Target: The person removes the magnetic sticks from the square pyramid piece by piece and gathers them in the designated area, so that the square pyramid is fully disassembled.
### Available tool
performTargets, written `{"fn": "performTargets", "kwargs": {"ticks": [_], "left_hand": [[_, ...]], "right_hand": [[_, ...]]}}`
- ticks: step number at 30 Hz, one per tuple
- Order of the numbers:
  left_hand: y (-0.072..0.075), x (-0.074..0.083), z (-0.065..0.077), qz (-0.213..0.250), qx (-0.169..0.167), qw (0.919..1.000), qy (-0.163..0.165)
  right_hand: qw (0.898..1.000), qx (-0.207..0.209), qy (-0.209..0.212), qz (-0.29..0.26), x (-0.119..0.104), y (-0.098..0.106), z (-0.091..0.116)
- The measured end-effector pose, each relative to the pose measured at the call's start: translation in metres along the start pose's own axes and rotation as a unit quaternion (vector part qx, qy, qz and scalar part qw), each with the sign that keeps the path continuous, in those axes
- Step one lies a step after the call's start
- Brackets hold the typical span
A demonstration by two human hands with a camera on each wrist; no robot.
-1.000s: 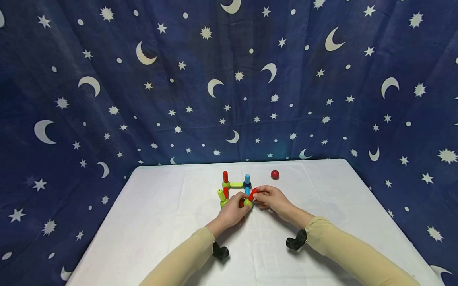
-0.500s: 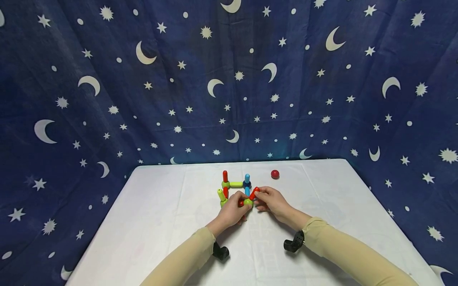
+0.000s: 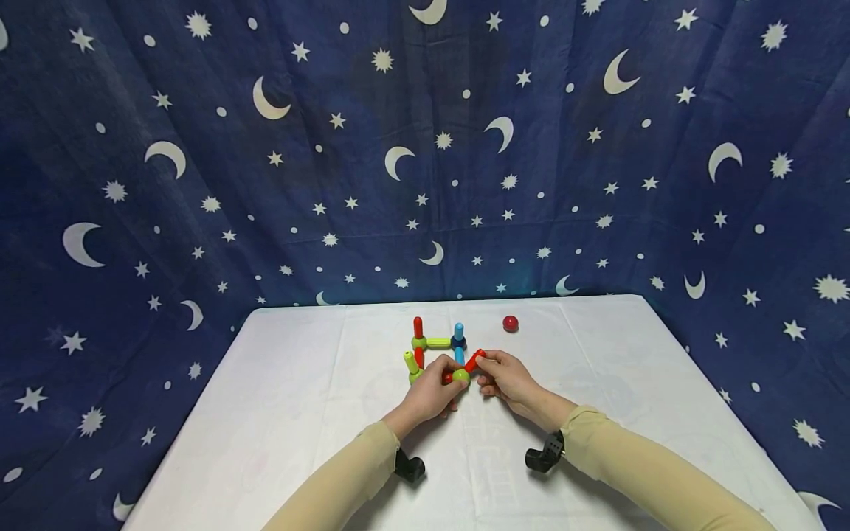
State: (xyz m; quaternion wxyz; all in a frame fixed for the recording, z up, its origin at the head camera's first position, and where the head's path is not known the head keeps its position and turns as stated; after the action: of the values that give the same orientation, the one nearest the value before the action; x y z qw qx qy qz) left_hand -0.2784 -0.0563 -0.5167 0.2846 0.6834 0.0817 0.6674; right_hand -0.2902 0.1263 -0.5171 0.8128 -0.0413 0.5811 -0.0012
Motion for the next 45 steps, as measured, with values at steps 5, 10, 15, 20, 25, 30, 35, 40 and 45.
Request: {"fn": "performTargets", "kwargs": {"ticks": [5,10,15,20,25,30,35,40,45], "left_hand": [[0.000,0.001,0.000,-0.002,-0.004,1.0000,-0.004],[0.000,0.001,-0.001,0.003,-0.006,0.9999,-0.008],[0.001,0.001,0.000,0.003,-0.008,1.0000,-0.005],[0.002,0.001,0.001,0.004,-0.010,0.9999,-0.006],[0.002,0.000,0.001,0.006,-0.010,0.9999,-0.009],[0.002,0.001,0.001,0.007,-0.010,0.9999,-0.003],[0.001,0.001,0.001,0.006,-0.011,0.9999,0.000],[0.001,0.000,0.001,0.005,-0.011,0.9999,0.000],[0.002,0.000,0.001,0.007,-0.012,0.9999,0.004]], "right_hand": [[1.000,0.000,0.003,0.007,0.000,0.001,0.001],[0.999,0.002,0.016,0.028,-0.008,0.010,0.003],[0.996,0.004,0.036,0.087,-0.019,0.036,-0.004],[0.984,0.011,0.035,0.173,-0.030,0.069,-0.013],[0.972,0.023,0.035,0.230,-0.032,0.089,-0.020],[0.964,0.037,0.045,0.261,-0.031,0.091,-0.025],[0.958,0.054,0.056,0.277,-0.029,0.088,-0.029],[0.948,0.066,0.074,0.301,-0.029,0.085,-0.029],[0.942,0.073,0.077,0.317,-0.029,0.083,-0.029]]}}
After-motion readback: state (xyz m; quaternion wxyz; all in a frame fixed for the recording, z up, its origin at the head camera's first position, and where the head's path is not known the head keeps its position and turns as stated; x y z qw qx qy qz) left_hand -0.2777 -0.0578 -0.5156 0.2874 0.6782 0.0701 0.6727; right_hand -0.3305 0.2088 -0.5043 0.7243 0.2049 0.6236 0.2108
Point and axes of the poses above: each hand's wrist, its own z-axis away from the middle knuckle, its own y-axis out of the back of the hand, x = y × z, the point moved 2 cm from there along -z, towards the middle knuckle, and after that the axes turned 3 degrees about x, right-handed, at the moved point
